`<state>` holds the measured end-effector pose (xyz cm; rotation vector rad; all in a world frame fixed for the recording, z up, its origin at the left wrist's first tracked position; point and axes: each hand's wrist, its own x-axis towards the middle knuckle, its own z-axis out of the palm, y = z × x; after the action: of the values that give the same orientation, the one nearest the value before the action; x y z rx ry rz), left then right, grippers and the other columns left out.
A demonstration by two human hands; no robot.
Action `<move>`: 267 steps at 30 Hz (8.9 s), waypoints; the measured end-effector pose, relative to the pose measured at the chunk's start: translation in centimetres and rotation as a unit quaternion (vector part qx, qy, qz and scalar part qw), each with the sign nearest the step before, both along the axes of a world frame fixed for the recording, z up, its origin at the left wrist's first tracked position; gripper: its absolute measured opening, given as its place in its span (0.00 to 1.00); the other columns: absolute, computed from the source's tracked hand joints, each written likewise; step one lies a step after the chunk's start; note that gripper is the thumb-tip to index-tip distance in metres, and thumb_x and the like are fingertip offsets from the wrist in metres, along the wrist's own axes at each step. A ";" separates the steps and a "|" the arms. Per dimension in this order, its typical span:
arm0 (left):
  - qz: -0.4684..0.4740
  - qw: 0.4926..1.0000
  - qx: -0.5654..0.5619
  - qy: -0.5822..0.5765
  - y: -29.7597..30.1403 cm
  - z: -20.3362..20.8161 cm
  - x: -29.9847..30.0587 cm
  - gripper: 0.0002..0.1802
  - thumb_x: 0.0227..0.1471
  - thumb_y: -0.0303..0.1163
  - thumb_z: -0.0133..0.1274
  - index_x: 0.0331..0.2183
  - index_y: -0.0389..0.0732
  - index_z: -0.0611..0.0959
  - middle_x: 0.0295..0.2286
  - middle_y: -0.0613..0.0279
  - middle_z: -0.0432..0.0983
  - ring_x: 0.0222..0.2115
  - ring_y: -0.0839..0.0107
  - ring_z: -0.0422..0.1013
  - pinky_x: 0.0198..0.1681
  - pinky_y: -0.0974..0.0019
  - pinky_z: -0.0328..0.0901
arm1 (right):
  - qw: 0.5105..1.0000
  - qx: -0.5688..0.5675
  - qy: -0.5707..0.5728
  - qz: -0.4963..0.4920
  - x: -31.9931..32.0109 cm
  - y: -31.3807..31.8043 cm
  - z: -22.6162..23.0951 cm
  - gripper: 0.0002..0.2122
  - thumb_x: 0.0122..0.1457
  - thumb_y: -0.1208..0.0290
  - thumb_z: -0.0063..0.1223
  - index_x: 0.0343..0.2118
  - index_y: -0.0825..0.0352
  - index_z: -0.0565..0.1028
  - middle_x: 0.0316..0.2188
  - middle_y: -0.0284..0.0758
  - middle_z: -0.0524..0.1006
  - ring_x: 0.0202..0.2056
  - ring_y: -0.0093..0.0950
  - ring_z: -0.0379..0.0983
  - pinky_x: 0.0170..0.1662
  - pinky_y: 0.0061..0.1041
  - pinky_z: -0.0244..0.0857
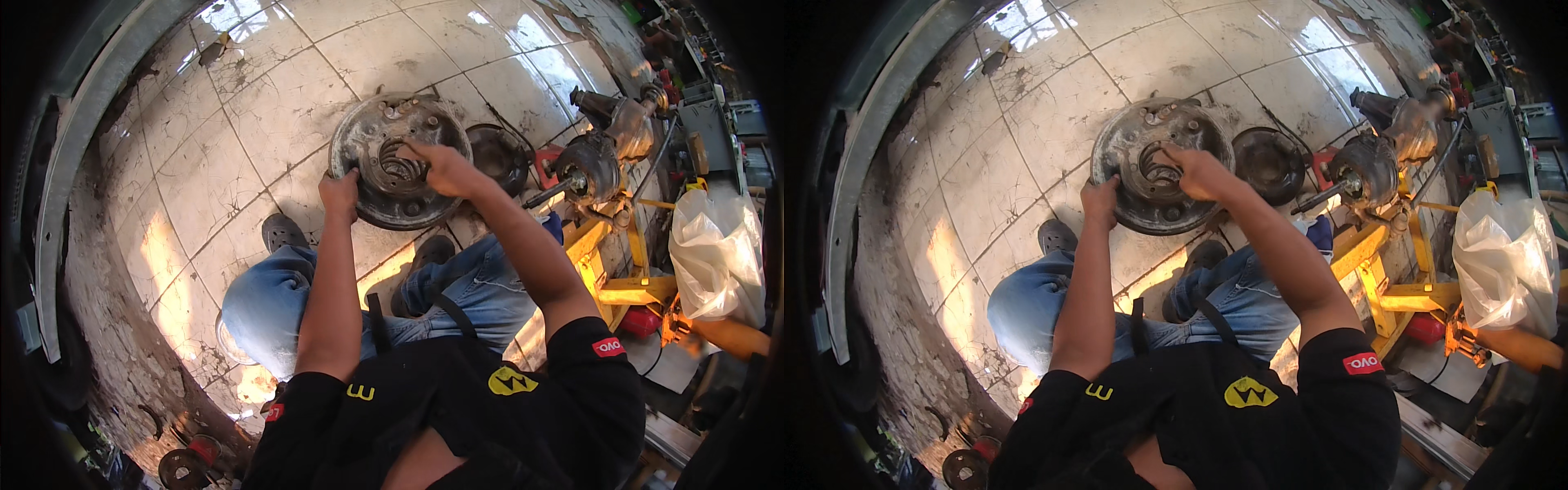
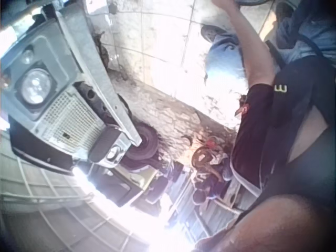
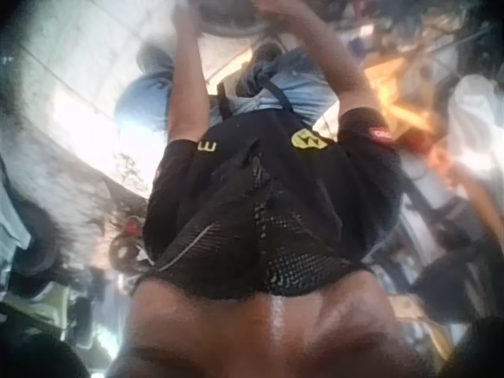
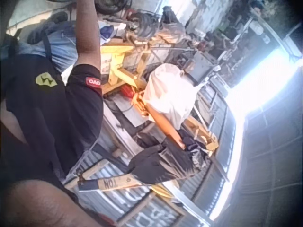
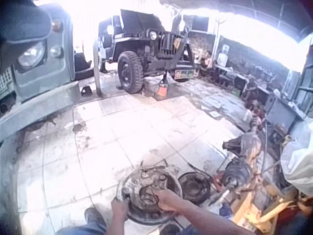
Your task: The person sits on the floor and scrubs the interior and exterior surfaces of a metal brake drum by hand. They repeatedly rub the inner grooves and outer rim, rotating the drum to access different areas.
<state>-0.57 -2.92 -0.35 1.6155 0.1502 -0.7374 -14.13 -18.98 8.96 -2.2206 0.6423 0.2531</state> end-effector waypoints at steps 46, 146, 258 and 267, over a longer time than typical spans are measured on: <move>0.026 0.979 -0.192 0.063 0.5 -0.2 0.2 0.27 0.52 0.32 0.60 0.51 0.33 0.72 0.44 0.52 0.75 0.41 0.61 0.73 0.43 0.60 0.69 | 0.934 -0.281 -0.178 -0.128 -1.5 -6.2 -4.1 0.16 0.58 0.70 0.50 0.49 0.63 0.70 0.39 0.48 0.76 0.43 0.49 0.70 0.45 0.45 0.65; 0.003 0.998 0.007 -0.061 -0.5 0.1 -0.8 0.17 0.46 0.26 0.59 0.40 0.31 0.78 0.34 0.47 0.79 0.33 0.58 0.76 0.37 0.60 0.68 | 0.929 -0.347 -0.111 -0.066 -0.5 -3.1 -6.9 0.23 0.61 0.62 0.48 0.56 0.67 0.64 0.58 0.50 0.63 0.61 0.49 0.54 0.62 0.47 0.50; 0.017 0.959 -0.204 0.194 -0.8 0.8 -0.3 0.38 0.63 0.58 0.34 0.58 0.34 0.65 0.51 0.49 0.68 0.47 0.54 0.71 0.50 0.53 0.68 | 0.911 -0.394 0.114 0.039 -5.4 4.4 -4.5 0.39 0.64 0.38 0.23 0.66 0.69 0.48 0.68 0.42 0.46 0.69 0.35 0.39 0.69 0.43 0.28; 0.029 0.961 -0.170 0.216 -1.0 2.4 -0.6 0.36 0.64 0.56 0.34 0.59 0.35 0.64 0.52 0.49 0.68 0.49 0.54 0.69 0.50 0.53 0.68 | 0.923 -0.375 0.056 0.061 -6.0 3.2 -5.6 0.39 0.64 0.38 0.21 0.65 0.70 0.50 0.68 0.44 0.47 0.69 0.38 0.39 0.69 0.43 0.29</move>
<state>-1.16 -3.93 2.04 1.1035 0.3637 -1.0054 -20.08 -15.79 3.39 -3.0075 0.7475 0.2201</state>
